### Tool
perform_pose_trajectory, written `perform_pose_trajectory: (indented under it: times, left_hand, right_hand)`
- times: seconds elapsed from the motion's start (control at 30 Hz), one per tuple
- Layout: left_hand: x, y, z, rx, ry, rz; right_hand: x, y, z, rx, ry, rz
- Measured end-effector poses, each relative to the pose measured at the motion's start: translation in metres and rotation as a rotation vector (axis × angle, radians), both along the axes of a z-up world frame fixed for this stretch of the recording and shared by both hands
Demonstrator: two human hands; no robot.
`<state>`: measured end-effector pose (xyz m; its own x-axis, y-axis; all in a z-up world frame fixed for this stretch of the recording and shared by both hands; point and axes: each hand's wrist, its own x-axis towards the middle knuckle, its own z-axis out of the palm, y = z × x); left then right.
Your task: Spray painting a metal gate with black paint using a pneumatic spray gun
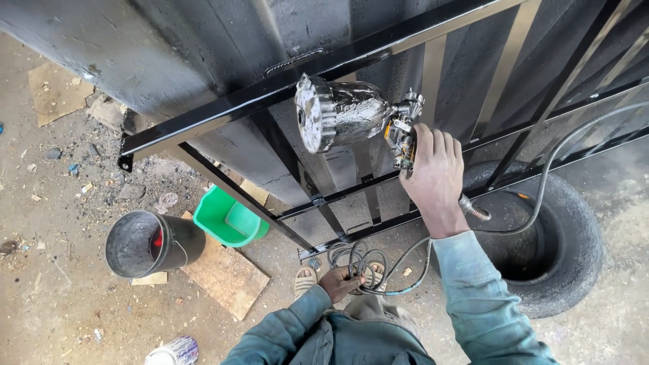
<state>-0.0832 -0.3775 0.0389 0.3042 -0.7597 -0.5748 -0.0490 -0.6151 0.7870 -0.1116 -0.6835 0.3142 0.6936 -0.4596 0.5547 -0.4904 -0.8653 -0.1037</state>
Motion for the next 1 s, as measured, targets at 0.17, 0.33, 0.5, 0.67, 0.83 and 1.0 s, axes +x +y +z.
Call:
perform_pose_trajectory:
  times: [0.17, 0.33, 0.5, 0.67, 0.83, 1.0]
  left_hand:
    - [-0.002, -0.006, 0.004, -0.037, -0.003, 0.017]
    - [-0.005, -0.013, -0.003, -0.083, 0.029, 0.018]
    - [-0.010, -0.017, -0.012, -0.083, 0.121, 0.032]
    - [-0.018, -0.020, -0.005, 0.038, 0.054, 0.001]
    - [-0.023, -0.028, -0.002, -0.020, 0.090, -0.046]
    - [-0.025, -0.033, 0.005, 0.020, 0.085, -0.029]
  right_hand:
    - [-0.002, -0.009, -0.006, -0.013, -0.018, 0.021]
    - [-0.012, -0.023, -0.062, 0.123, 0.157, 0.051]
    - [-0.044, -0.025, -0.115, 0.225, 0.247, 0.039]
    - [-0.076, -0.047, -0.158, 0.403, 0.385, -0.060]
    - [-0.098, -0.081, -0.173, 0.493, 0.435, -0.161]
    - [-0.100, -0.101, -0.145, 0.426, 0.388, -0.192]
